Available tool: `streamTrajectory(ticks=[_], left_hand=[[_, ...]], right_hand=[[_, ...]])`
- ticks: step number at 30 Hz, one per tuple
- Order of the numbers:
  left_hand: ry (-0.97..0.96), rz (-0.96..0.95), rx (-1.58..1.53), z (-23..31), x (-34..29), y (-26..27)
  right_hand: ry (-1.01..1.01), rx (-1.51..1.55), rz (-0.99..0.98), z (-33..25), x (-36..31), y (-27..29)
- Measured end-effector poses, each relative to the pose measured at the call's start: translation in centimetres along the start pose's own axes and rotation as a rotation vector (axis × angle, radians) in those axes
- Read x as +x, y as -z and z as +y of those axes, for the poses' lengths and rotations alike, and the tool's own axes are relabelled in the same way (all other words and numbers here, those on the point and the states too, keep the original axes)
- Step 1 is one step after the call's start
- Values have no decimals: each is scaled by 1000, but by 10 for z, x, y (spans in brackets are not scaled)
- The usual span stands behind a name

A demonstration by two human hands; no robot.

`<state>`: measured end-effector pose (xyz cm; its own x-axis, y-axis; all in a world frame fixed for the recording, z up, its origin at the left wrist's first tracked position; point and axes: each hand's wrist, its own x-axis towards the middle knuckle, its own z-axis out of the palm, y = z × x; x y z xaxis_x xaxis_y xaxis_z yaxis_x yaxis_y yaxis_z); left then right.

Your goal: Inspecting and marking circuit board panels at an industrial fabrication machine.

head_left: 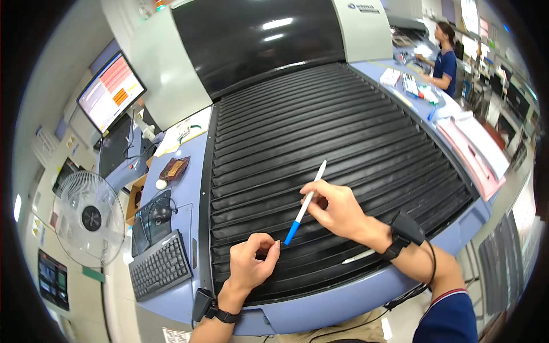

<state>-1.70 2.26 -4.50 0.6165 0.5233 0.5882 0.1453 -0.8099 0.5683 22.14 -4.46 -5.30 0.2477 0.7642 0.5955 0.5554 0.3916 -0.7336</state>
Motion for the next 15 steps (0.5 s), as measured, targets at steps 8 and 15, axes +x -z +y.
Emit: streamTrajectory(ticks=[8,15], left_hand=[[-45,-141,25,4,-12,-10],[36,-99,4,-4,-11,-7]], right_hand=[[121,-86,22,0,-8,3],[144,-99,9,-2,-5,2]])
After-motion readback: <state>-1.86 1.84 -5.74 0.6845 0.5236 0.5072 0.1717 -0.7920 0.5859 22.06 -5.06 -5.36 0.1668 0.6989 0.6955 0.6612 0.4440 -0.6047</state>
